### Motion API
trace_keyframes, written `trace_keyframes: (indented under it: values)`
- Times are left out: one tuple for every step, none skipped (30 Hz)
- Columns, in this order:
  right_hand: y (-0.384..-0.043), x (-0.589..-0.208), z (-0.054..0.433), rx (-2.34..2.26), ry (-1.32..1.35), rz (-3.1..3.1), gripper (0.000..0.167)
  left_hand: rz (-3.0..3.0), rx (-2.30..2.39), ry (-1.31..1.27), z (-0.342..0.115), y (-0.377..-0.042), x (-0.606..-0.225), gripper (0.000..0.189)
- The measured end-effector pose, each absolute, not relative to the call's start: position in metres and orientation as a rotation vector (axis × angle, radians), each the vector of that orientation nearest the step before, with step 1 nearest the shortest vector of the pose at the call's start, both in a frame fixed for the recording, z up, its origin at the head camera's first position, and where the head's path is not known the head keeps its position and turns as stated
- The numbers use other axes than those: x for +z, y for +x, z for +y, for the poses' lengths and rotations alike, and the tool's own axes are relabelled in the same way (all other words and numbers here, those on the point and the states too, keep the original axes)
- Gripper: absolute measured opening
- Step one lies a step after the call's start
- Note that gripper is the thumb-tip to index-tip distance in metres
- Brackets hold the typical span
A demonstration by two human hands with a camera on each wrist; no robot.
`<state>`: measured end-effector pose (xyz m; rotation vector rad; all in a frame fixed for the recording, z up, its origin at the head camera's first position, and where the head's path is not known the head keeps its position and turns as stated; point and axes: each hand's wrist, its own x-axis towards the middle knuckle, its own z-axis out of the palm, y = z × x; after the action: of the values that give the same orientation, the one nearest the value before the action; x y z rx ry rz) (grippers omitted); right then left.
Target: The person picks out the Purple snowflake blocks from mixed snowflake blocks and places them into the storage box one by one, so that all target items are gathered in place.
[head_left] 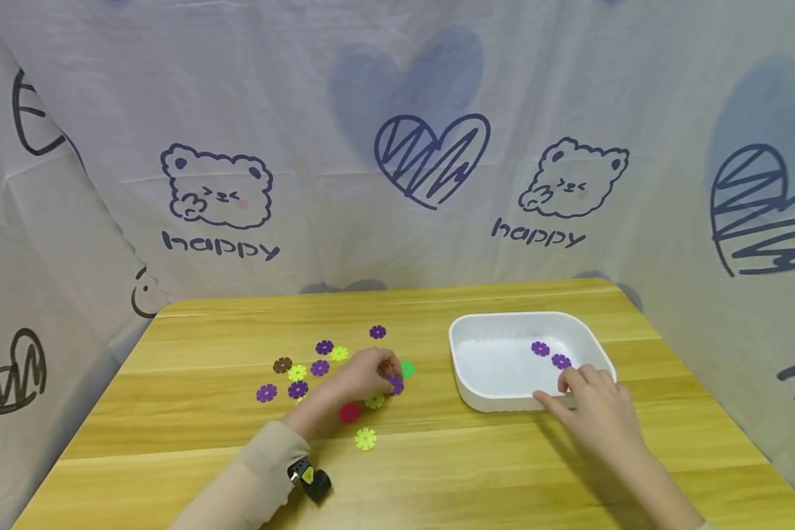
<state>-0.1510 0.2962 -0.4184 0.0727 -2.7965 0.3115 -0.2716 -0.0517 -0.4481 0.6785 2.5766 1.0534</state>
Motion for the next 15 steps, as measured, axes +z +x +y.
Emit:
trace_keyframes:
  values:
    - [-0.151, -0.418, 0.296, 0.312, 0.071, -2.800, 0.043, 2.548, 1.091, 0.657, -0.053, -0.271, -0.447, 0.020]
    - [-0.151, -0.418, 0.296, 0.313, 0.070, -2.802, 0.043, 2.515, 1.126, 0.635, -0.054, -0.271, -0.447, 0.019]
    - [-0.151, -0.418, 0.296, 0.314, 0.068, -2.805, 0.044, 2.476, 1.168, 0.616, -0.056, -0.270, -0.446, 0.018]
    - [-0.151, -0.418, 0.296, 0.314, 0.068, -2.808, 0.044, 2.435, 1.209, 0.601, -0.057, -0.270, -0.445, 0.017]
    - [-0.151, -0.418, 0.295, 0.315, 0.068, -2.810, 0.044, 2.395, 1.248, 0.588, -0.059, -0.269, -0.444, 0.017]
    - [-0.151, -0.418, 0.295, 0.315, 0.068, -2.810, 0.044, 2.361, 1.280, 0.582, -0.061, -0.268, -0.443, 0.016]
    - [-0.151, -0.418, 0.295, 0.313, 0.069, -2.810, 0.044, 2.330, 1.302, 0.576, -0.063, -0.267, -0.442, 0.016]
    - [-0.151, -0.418, 0.295, 0.312, 0.070, -2.811, 0.044, 2.301, 1.321, 0.573, -0.064, -0.267, -0.441, 0.016]
    - [-0.151, -0.417, 0.295, 0.309, 0.070, -2.811, 0.044, 2.283, 1.333, 0.574, -0.066, -0.266, -0.440, 0.016]
    - [-0.151, -0.417, 0.295, 0.308, 0.071, -2.813, 0.044, 2.271, 1.339, 0.576, -0.067, -0.266, -0.439, 0.016]
    - [-0.151, -0.417, 0.295, 0.306, 0.071, -2.812, 0.044, 2.263, 1.342, 0.574, -0.069, -0.266, -0.437, 0.017]
    - [-0.151, -0.417, 0.295, 0.304, 0.073, -2.811, 0.044, 2.259, 1.341, 0.574, -0.070, -0.266, -0.436, 0.017]
    - [-0.151, -0.416, 0.295, 0.301, 0.076, -2.811, 0.044, 2.253, 1.344, 0.569, -0.070, -0.266, -0.435, 0.018]
    - [-0.151, -0.416, 0.295, 0.300, 0.078, -2.811, 0.043, 2.251, 1.347, 0.563, -0.071, -0.266, -0.433, 0.019]
    - [-0.151, -0.416, 0.295, 0.297, 0.078, -2.808, 0.043, 2.248, 1.353, 0.556, -0.071, -0.265, -0.431, 0.019]
